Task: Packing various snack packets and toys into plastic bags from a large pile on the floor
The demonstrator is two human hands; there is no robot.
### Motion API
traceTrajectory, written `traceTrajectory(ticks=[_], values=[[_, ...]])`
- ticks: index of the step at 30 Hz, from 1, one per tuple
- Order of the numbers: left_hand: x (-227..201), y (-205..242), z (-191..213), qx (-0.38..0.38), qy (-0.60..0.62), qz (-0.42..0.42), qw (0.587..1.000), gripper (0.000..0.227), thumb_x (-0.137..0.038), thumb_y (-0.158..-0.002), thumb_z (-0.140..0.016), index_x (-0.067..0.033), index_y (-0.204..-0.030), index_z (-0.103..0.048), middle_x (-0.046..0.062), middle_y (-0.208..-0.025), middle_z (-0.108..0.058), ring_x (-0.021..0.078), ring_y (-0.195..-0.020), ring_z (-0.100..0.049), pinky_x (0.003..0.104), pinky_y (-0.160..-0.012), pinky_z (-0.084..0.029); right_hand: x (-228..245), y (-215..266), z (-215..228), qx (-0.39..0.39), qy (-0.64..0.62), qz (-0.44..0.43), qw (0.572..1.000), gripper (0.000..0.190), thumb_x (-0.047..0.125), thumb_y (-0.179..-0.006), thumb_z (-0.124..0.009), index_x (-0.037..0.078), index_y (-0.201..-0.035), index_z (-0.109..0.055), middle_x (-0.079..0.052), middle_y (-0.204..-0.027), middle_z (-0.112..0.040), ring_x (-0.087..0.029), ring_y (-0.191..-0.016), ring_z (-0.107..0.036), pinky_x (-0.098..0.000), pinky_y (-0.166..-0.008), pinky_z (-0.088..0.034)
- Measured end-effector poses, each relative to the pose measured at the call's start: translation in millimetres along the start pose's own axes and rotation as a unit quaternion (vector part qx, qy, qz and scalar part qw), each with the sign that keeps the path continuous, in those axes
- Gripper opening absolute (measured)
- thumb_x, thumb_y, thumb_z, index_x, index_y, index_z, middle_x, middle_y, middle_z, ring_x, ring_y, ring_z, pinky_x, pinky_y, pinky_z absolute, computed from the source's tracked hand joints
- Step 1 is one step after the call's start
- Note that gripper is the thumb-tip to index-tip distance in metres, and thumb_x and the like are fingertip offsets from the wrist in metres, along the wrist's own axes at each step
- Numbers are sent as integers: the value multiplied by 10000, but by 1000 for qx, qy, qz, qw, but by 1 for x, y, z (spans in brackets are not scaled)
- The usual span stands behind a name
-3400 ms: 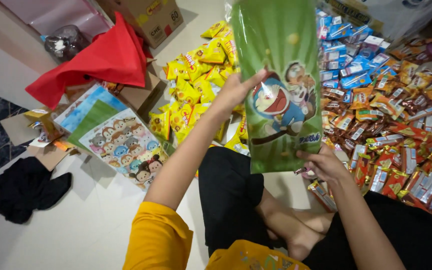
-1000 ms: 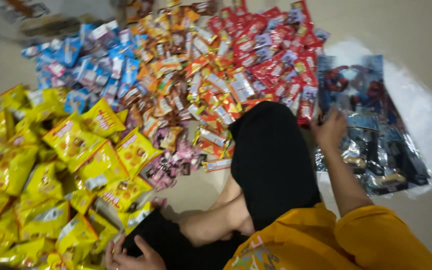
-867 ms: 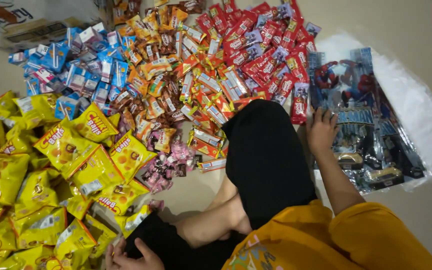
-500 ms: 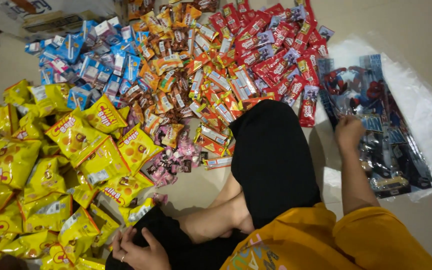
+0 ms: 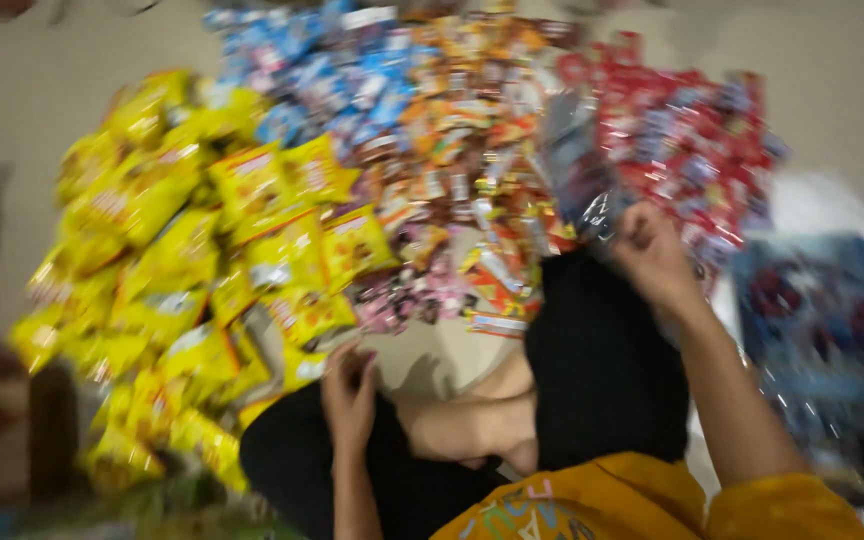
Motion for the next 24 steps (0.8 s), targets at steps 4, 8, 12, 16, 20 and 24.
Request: traceTrajectory(ticks=[4, 8, 12, 16, 20, 24], values=[[36, -12, -22, 99, 175, 45, 979, 778, 9, -859, -717, -3, -1527, -319, 289, -1504, -393, 509, -1374, -391, 584, -1089, -393, 83, 25, -130, 230, -66, 31, 970, 584, -75, -834, -606, 67, -1388, -487, -97, -1146, -632, -211, -1027, -618, -403, -925, -535], [16, -7, -23, 112, 282, 39, 952, 1366, -122, -688, -925, -65, -1632, 61, 356, -1632, -135, 510, -1493, -202, 607, -1168, -302, 153, 66, -202, 480, -43, 28, 876, 737, -226, -736, -468, 45, -1397, -648, -252, -1333, -681, -402, -1287, -583, -613, -1040, -465], [34, -8, -3, 69, 274, -40, 959, 1341, -367, -650, -950, -128, -1653, -93, 239, -1639, -288, 420, -1501, -276, 558, -1104, -396, 145, 70, -216, 489, 109, 103, 860, 808, -158, -705, -558, 134, -1456, -612, -231, -958, -811, -551, -1275, -538, -698, -1149, -279], [-6, 5, 28, -81, 118, -90, 986, 615, 109, -677, -852, -170, -1182, -637, 16, -1190, -620, 236, -1079, -625, 319, -882, -557, 78, 42, -203, 352, 239, 252, 869, 793, -143, -626, -594, 300, -1269, -733, -4, -930, -809, -223, -1155, -693, -593, -1244, -178], [-40, 38, 15, -146, -177, -303, 925, 243, -101, -774, -849, -306, -886, -781, -156, -896, -763, 129, -785, -703, 276, -737, -548, 15, 33, -191, 264, 339, 281, 858, 886, -31, -620, -630, 400, -1394, -619, 97, -1388, -654, -261, -1393, -518, -623, -1195, -112], [-94, 64, -7, -82, -226, -370, 897, 203, -144, -908, -744, -237, -1081, -790, -50, -996, -767, 189, -808, -659, 332, -736, -505, 22, 64, -199, 277, 337, 281, 855, 896, 7, -574, -653, 346, -1402, -605, 0, -1533, -538, -385, -1462, -401, -732, -1128, -91]])
Point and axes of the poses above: each hand's wrist, its own y-axis away from the middle knuckle, its own z-axis out of the back of the hand, x = y × z, the point moved 7 cm from there along -y, towards the middle knuckle
